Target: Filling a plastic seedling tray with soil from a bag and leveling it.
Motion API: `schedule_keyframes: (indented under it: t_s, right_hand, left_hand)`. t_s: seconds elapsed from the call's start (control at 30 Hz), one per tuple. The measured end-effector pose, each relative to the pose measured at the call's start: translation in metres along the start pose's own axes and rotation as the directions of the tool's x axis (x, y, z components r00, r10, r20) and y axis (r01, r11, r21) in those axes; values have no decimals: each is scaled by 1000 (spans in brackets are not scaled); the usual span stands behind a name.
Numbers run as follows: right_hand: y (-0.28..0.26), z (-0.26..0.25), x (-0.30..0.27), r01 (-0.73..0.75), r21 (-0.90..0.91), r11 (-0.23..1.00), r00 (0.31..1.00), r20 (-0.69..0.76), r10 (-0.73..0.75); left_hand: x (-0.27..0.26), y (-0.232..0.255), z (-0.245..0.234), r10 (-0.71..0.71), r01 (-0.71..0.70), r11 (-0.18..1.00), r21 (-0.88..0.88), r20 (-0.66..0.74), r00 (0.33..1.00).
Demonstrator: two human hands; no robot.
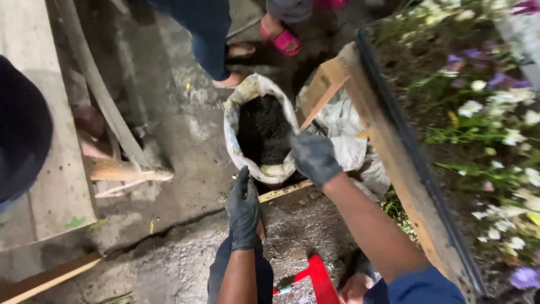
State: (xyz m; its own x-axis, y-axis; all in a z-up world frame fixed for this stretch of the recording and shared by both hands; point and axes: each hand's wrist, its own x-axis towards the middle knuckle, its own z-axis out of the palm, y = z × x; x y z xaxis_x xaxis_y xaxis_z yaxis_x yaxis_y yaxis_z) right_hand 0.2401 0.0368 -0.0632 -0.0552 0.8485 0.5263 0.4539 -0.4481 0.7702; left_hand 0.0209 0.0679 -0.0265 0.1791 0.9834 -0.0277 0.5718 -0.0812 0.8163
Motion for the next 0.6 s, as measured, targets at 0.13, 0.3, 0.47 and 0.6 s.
schedule_keyframes:
  t_s: [0.13,0.3,0.47,0.6]
  right_hand:
    - [-18,-12,-28,-91,569,817,966,248,-65]
    - [-28,-27,-9,-379,790,482,831,519,-198]
    - [-25,-12,-4,-376,760,530,869,488,-84]
    - [-54,48,30,-71,325,943,960,277,-23]
  left_hand:
    - [3,13,6,-129,131,938,-321,29,991]
    - [-2,29,-4,-55,70,931,-357,50,997]
    - [-7,17,0,81,-81,997,-18,-21,996]
    - [-11,9,19,66,-65,996,-55,25,997]
